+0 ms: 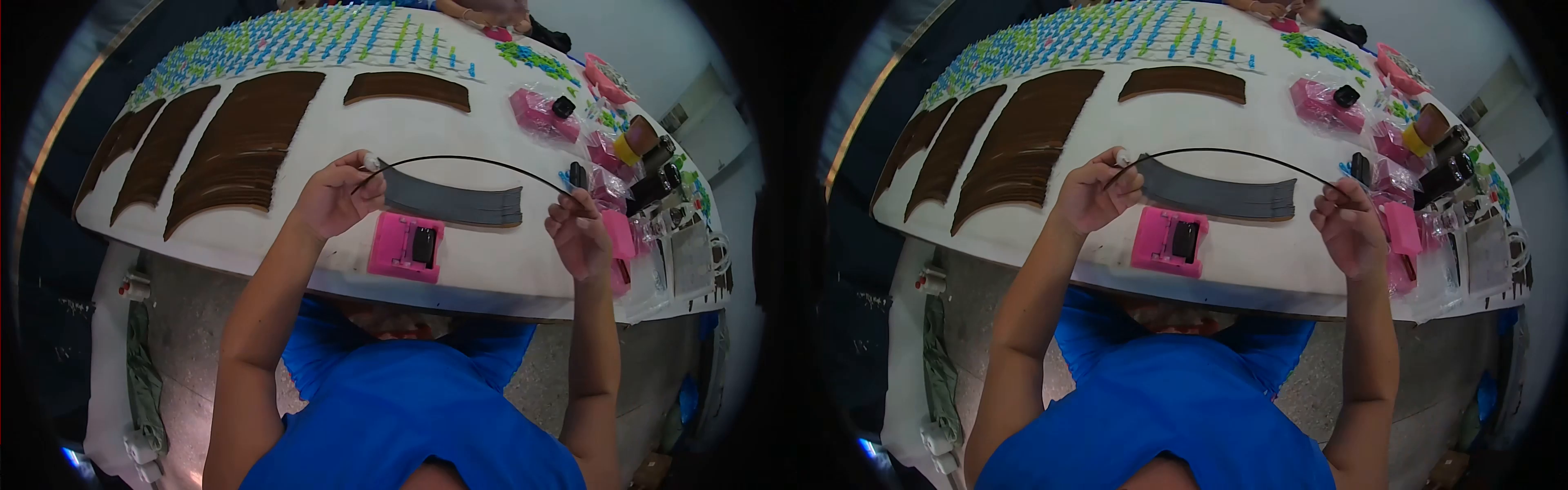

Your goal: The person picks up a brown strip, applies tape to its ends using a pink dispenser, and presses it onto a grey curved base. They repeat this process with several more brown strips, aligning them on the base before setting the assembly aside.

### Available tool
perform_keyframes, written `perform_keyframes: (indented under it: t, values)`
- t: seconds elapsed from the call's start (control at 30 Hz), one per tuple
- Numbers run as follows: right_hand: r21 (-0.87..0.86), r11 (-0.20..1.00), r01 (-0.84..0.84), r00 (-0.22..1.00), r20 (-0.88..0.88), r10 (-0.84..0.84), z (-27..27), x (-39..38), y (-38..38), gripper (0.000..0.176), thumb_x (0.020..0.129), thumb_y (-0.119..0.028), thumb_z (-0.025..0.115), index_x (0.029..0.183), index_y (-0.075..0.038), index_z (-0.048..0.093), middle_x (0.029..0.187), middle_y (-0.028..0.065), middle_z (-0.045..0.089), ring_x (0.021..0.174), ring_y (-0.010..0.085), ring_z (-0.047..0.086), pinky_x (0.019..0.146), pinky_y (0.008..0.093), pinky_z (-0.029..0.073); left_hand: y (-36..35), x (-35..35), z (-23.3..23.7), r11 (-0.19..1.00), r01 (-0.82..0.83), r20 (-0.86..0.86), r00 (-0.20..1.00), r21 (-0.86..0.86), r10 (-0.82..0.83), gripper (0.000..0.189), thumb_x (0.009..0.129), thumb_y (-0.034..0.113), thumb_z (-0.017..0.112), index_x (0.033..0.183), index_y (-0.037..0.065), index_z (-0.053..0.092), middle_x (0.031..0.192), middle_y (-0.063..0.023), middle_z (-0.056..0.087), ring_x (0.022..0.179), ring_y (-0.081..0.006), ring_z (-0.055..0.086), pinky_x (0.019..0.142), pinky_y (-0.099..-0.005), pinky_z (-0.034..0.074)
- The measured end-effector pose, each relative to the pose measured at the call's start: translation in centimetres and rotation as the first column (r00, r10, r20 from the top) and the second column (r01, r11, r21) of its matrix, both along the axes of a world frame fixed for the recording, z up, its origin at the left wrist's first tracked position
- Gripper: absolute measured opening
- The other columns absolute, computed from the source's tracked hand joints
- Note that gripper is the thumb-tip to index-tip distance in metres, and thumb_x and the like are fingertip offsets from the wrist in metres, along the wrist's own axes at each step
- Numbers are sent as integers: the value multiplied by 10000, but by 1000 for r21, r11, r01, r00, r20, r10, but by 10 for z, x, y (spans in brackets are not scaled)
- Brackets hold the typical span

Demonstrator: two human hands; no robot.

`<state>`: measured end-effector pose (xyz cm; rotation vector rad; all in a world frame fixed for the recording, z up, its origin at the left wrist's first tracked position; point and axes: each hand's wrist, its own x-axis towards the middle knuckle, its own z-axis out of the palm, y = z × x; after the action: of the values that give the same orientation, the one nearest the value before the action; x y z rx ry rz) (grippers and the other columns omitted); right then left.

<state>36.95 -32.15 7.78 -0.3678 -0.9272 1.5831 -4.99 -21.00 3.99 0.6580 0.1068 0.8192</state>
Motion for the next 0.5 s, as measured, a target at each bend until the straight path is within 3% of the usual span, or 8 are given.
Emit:
perform_keyframes:
  t: [0.23, 0.33, 0.43, 0.5]
  values:
    - [19, 942, 335, 942, 25, -335, -22, -37, 53, 171, 999, -4, 669, 1154, -75, 671, 1007, 56, 712, 893, 146, 692, 798, 311, 615, 26, -1, -2, 996, -59, 86, 994, -67, 65, 146, 926, 51, 559, 1027, 71, 662, 848, -97, 647, 797, -194, 508, 705, -335, 418]
    - [7, 925, 379, 921, 93, -378, -21, -48, 73, 127, 1023, -24, 652, 1136, -78, 671, 1026, 46, 706, 894, 129, 671, 797, 282, 562, 41, -1, -3, 980, -140, 158, 974, -144, 162, 146, 926, 73, 554, 1020, 42, 661, 877, -113, 675, 796, -197, 514, 714, -342, 436]
    - [-7, 906, 424, 891, 183, -415, -23, -55, 99, 140, 996, -29, 688, 1127, -67, 657, 990, 35, 708, 886, 121, 680, 802, 284, 583, 75, 5, -20, 916, -247, 242, 912, -317, 330, 168, 937, 48, 510, 1008, -22, 646, 942, -146, 709, 797, -220, 581, 714, -349, 479]
    - [5, 900, 436, 871, 247, -424, -20, -62, 114, 133, 993, -48, 701, 1117, -67, 658, 979, 28, 704, 878, 113, 673, 799, 277, 569, 92, 20, -21, 776, -437, 131, 829, -455, 544, 175, 929, -15, 498, 1048, -26, 627, 1012, -163, 717, 806, -226, 633, 723, -346, 523]
